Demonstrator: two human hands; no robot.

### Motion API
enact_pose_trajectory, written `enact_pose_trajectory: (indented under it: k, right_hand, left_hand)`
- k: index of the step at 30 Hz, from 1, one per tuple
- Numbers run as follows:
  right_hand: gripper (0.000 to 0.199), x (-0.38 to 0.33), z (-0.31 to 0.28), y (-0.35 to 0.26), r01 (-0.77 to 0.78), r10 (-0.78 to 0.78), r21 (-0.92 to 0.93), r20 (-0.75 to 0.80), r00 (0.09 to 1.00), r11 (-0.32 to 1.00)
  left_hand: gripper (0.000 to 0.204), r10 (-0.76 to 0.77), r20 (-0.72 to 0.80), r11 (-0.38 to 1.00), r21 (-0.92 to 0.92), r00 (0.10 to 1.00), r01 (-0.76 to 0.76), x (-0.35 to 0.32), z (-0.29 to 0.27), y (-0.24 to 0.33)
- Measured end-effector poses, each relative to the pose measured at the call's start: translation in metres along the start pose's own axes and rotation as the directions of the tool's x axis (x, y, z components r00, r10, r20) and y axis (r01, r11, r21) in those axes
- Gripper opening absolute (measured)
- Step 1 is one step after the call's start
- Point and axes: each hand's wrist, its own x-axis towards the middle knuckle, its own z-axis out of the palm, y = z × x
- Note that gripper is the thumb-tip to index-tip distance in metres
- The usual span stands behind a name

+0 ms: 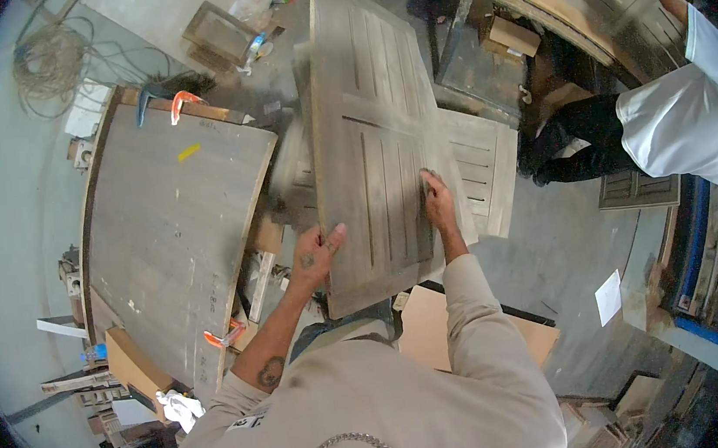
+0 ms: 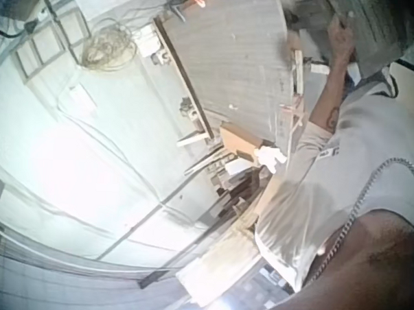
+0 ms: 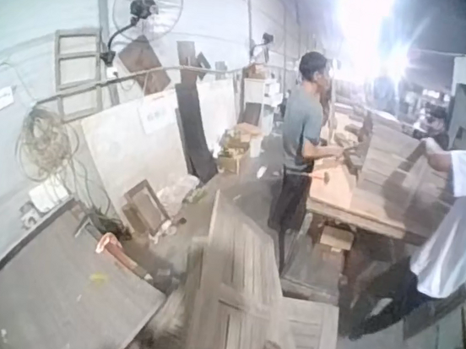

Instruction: Inspecting and sorting wood panels in a furniture manufacturing workshop.

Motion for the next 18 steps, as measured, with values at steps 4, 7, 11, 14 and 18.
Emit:
enact_pose_trajectory:
  k: [4,7,11,14,18]
  right_hand:
    - [0.043,-0.002,-0.001,0.0,-0.02,0.018,-0.026,-0.058,0.998,0.999]
    - [0.041,-0.001,-0.001,0.004,-0.029,0.025,-0.057,-0.071,0.997,0.998]
    - [0.034,0.002,0.0,-0.008,-0.131,0.129,-0.043,-0.065,0.99,0.99]
    - [0.02,0.009,-0.004,0.022,0.096,-0.096,-0.005,-0.069,0.993,0.995]
    - [0.01,0.003,-0.005,0.023,-0.117,0.167,0.244,-0.195,0.967,0.963]
  left_hand:
    - [0.049,-0.028,0.019,0.999,0.022,0.999,0.028,-0.005,-0.001,0.009]
    - [0.05,-0.007,0.0,1.0,-0.018,1.0,0.007,-0.007,0.006,-0.002]
    - [0.052,-0.042,0.004,0.994,-0.096,0.999,0.042,-0.012,0.01,-0.004]
    - [0.052,-0.051,0.03,0.997,0.057,0.998,0.049,-0.011,0.007,0.015]
    - [0.05,-0.021,-0.008,1.0,0.008,1.0,0.021,-0.012,0.007,0.02]
